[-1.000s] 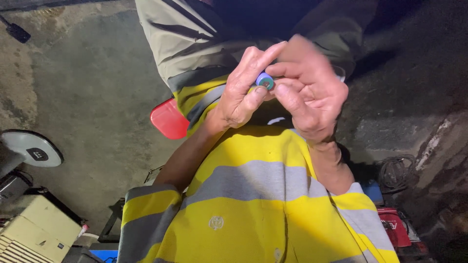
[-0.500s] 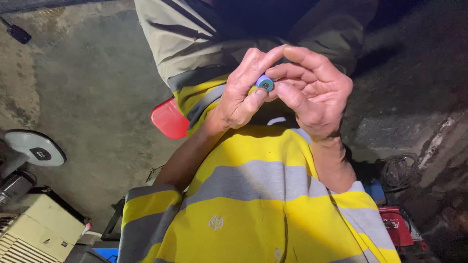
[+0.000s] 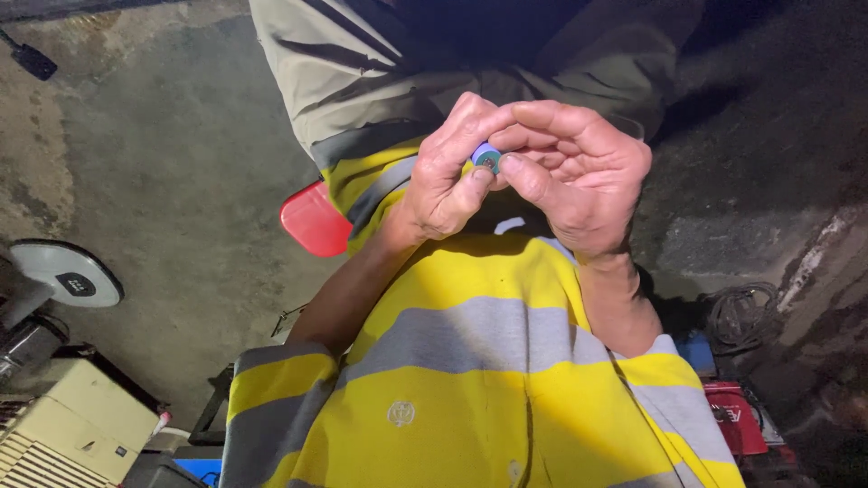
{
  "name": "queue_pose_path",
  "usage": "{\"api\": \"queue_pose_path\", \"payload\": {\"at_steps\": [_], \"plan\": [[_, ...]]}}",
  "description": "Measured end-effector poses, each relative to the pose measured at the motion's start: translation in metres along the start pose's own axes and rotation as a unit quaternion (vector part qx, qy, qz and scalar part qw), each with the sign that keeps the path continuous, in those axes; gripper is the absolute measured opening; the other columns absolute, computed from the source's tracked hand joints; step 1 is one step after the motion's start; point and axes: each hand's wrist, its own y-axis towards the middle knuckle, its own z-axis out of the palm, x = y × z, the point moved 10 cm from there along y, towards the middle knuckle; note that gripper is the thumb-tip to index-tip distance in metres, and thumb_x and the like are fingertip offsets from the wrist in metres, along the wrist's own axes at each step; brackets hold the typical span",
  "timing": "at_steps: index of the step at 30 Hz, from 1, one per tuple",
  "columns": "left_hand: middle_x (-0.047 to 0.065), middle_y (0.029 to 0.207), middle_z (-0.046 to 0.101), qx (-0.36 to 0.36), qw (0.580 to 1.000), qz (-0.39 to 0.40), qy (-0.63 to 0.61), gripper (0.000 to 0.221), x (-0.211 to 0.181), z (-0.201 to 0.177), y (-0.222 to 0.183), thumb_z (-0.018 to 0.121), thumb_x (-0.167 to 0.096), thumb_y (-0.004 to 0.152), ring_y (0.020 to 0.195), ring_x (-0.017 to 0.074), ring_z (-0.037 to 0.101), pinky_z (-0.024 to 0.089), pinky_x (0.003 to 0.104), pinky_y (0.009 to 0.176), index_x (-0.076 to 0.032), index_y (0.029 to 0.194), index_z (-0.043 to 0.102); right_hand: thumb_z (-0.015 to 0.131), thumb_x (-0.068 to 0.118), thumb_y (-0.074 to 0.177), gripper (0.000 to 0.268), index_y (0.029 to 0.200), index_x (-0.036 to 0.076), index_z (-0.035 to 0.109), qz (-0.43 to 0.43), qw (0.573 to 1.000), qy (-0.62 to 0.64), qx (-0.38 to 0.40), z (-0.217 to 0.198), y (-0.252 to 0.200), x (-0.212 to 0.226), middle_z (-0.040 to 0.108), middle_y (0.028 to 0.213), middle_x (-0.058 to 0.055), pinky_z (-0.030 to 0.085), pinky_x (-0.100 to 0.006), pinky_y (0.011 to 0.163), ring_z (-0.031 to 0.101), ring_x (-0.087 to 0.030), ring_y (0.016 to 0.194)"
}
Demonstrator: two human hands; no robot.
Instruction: The person applies circular insulation stickers to the ends of cylindrical batteries by peeling them from a sheet and pressing them onto each battery terminal.
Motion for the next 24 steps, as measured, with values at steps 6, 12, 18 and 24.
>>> {"api": "queue_pose_path", "payload": {"at_steps": [6,12,18,24], "plan": [[0.013,0.104,0.055,-0.004,1.000,-0.007,-0.008,0.055,-0.001,0.000,0.000,0.034,-0.046,0.113,0.096,0.0267,0.051,0.047,0.041,0.090,0.000,0.137,0.053,0.076,-0.001,0.094,0.036,0.127,-0.008,0.061,-0.008,1.000,-0.005,0.007,0.001,0.000,0.000,0.071,0.112,-0.028,0.071,-0.037,0.085,0.077,-0.032,0.099],[0.012,0.105,0.055,0.012,1.000,-0.006,0.025,0.053,-0.003,0.001,-0.002,0.034,-0.043,0.113,0.095,0.0261,0.050,0.047,0.041,0.089,-0.002,0.142,0.050,0.079,0.001,0.091,0.038,0.124,-0.007,0.062,-0.001,1.000,-0.002,-0.005,-0.001,0.000,-0.004,0.072,0.110,-0.026,0.067,-0.031,0.088,0.076,-0.028,0.097],[0.016,0.120,0.059,0.036,0.999,-0.008,0.036,0.051,-0.008,0.002,0.000,0.045,-0.024,0.099,0.097,0.0274,0.048,0.046,0.042,0.089,0.000,0.144,0.043,0.071,-0.011,0.095,0.024,0.118,-0.009,0.064,0.015,0.999,-0.030,-0.037,0.000,0.002,0.001,0.072,0.114,-0.023,0.069,-0.031,0.082,0.076,-0.025,0.097],[0.014,0.112,0.054,0.032,0.998,-0.006,0.047,0.046,-0.013,0.001,0.003,0.045,-0.009,0.099,0.096,0.0287,0.047,0.045,0.042,0.088,0.002,0.144,0.043,0.070,-0.004,0.095,0.026,0.119,-0.009,0.065,0.010,0.999,-0.041,-0.017,0.004,0.006,0.005,0.073,0.114,-0.022,0.064,-0.028,0.095,0.075,-0.022,0.098]]}}
